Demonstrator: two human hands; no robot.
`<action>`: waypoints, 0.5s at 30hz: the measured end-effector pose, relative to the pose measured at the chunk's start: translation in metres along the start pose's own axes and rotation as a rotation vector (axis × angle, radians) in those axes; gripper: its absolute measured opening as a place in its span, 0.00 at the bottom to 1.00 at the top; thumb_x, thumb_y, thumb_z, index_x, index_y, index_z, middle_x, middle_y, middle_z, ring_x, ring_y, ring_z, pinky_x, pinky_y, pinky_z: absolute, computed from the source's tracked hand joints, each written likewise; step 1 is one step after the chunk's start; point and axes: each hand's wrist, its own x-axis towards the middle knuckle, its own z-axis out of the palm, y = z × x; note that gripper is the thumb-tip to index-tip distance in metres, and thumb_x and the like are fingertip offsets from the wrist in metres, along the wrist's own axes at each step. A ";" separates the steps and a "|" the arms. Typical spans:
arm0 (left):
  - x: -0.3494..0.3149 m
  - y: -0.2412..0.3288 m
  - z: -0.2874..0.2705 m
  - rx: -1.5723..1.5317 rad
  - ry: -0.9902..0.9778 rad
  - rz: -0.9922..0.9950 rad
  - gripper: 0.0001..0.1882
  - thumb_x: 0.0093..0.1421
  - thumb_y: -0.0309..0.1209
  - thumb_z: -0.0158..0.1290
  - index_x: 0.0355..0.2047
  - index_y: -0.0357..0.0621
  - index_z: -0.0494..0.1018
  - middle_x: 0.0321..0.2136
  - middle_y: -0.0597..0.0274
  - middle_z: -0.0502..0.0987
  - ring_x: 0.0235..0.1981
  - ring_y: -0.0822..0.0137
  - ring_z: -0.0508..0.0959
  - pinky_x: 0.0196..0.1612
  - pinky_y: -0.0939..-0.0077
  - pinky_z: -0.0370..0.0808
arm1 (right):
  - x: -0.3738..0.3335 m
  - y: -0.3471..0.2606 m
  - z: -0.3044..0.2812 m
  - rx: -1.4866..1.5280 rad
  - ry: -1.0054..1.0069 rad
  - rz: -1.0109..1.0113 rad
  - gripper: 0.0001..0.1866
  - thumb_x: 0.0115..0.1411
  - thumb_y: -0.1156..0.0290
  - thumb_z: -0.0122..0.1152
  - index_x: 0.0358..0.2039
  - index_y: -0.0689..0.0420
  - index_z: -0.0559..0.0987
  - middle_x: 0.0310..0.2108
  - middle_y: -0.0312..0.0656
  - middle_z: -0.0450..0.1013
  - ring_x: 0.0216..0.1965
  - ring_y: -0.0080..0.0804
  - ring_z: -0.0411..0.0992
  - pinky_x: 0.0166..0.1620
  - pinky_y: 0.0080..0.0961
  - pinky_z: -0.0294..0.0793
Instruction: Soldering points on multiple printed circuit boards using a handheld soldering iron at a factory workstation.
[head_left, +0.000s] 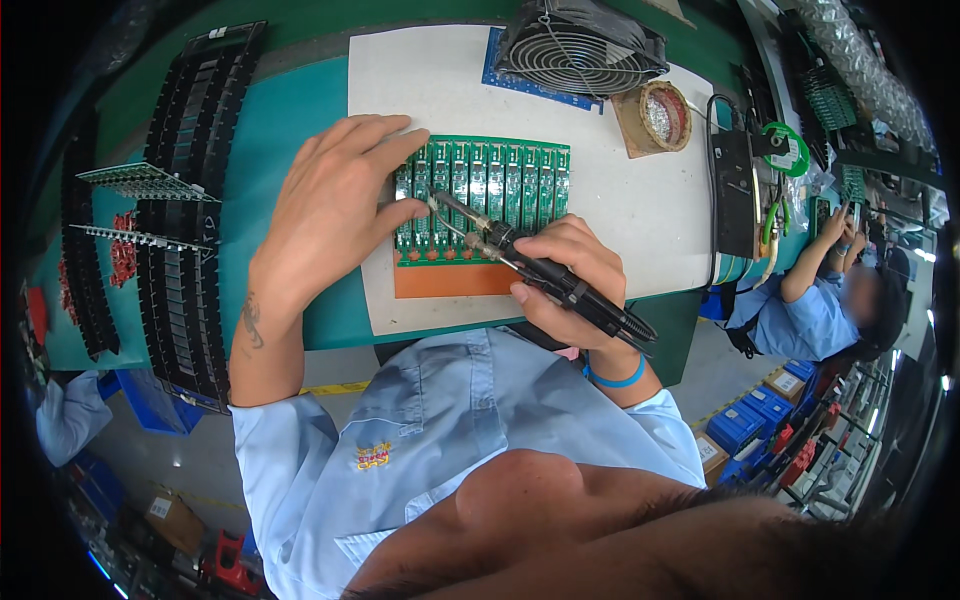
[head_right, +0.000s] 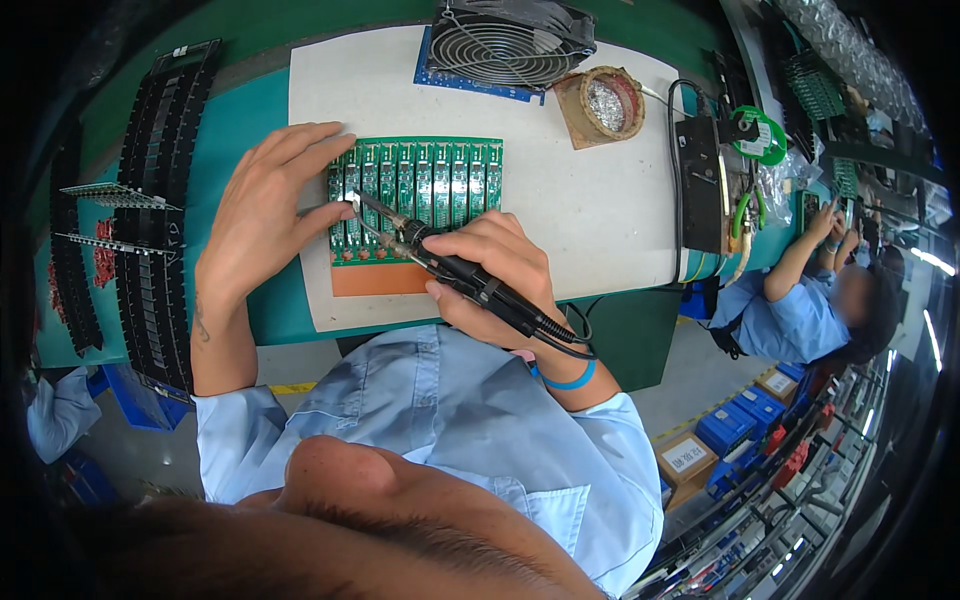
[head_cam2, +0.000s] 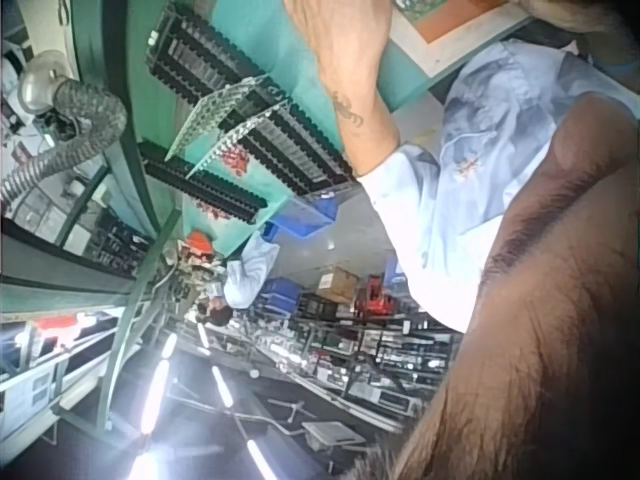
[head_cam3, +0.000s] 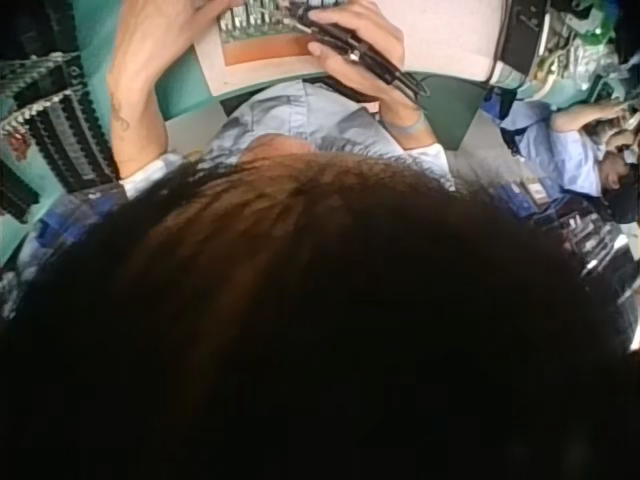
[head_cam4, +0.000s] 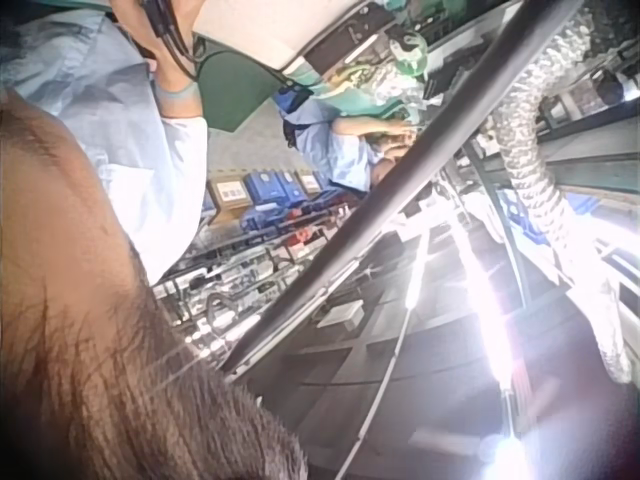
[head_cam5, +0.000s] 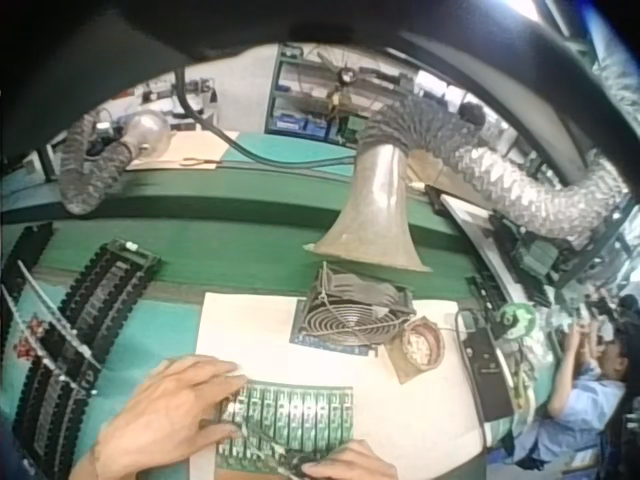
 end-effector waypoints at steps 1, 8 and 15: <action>0.000 -0.001 -0.002 0.009 -0.007 -0.003 0.27 0.53 0.27 0.70 0.56 0.44 0.83 0.62 0.65 0.78 0.63 0.59 0.75 0.67 0.61 0.69 | 0.001 0.000 0.001 -0.005 -0.001 -0.002 0.21 0.49 0.78 0.74 0.46 0.63 0.84 0.31 0.42 0.81 0.34 0.36 0.73 0.44 0.32 0.73; -0.001 -0.005 -0.002 0.041 -0.039 -0.026 0.28 0.52 0.25 0.70 0.56 0.44 0.83 0.62 0.65 0.79 0.62 0.59 0.75 0.67 0.61 0.70 | 0.009 0.006 0.010 -0.004 -0.012 0.002 0.22 0.47 0.79 0.74 0.46 0.63 0.85 0.30 0.42 0.81 0.33 0.36 0.73 0.44 0.31 0.73; -0.002 -0.005 -0.001 0.033 -0.035 -0.025 0.28 0.52 0.25 0.70 0.56 0.44 0.83 0.61 0.65 0.79 0.61 0.59 0.76 0.66 0.62 0.71 | 0.010 0.005 0.012 0.017 -0.024 0.052 0.24 0.45 0.80 0.73 0.47 0.60 0.86 0.31 0.38 0.81 0.34 0.34 0.73 0.49 0.31 0.71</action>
